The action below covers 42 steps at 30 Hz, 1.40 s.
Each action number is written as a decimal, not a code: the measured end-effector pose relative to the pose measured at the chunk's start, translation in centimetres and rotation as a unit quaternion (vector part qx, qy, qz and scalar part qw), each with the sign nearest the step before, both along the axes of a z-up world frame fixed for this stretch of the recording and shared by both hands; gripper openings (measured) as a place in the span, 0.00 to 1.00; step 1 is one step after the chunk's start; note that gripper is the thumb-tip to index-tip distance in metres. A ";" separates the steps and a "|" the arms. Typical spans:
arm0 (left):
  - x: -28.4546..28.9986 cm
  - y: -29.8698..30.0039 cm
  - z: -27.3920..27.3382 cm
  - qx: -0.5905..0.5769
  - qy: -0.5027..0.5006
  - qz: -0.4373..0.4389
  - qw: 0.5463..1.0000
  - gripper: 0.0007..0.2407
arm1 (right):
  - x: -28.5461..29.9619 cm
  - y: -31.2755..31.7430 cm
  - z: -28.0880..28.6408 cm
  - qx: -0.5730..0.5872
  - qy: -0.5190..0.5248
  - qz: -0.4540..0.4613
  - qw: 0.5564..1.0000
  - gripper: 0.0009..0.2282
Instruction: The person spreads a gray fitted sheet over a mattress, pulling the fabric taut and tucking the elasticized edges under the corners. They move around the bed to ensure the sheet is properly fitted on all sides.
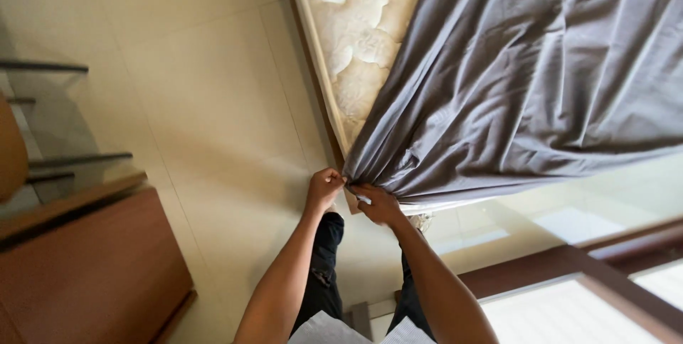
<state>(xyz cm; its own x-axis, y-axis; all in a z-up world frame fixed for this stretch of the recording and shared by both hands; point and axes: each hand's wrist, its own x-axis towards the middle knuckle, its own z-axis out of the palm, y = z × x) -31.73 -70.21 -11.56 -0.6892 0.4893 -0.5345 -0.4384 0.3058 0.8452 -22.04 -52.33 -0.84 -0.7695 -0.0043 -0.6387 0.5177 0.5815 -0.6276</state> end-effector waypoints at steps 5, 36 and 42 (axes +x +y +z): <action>-2.4 3.1 7.8 -0.099 0.138 -0.055 0.984 0.08 | -1.2 -0.6 0.3 0.018 -0.063 -0.034 0.997 0.23; -6.6 0.9 4.1 -0.268 0.194 -0.015 0.944 0.08 | -1.2 -10.1 1.3 -0.004 0.115 -0.316 0.942 0.30; -11.8 -11.3 -3.2 -0.312 0.156 -0.051 0.936 0.08 | -5.3 -9.5 3.1 0.075 0.156 -0.313 0.934 0.23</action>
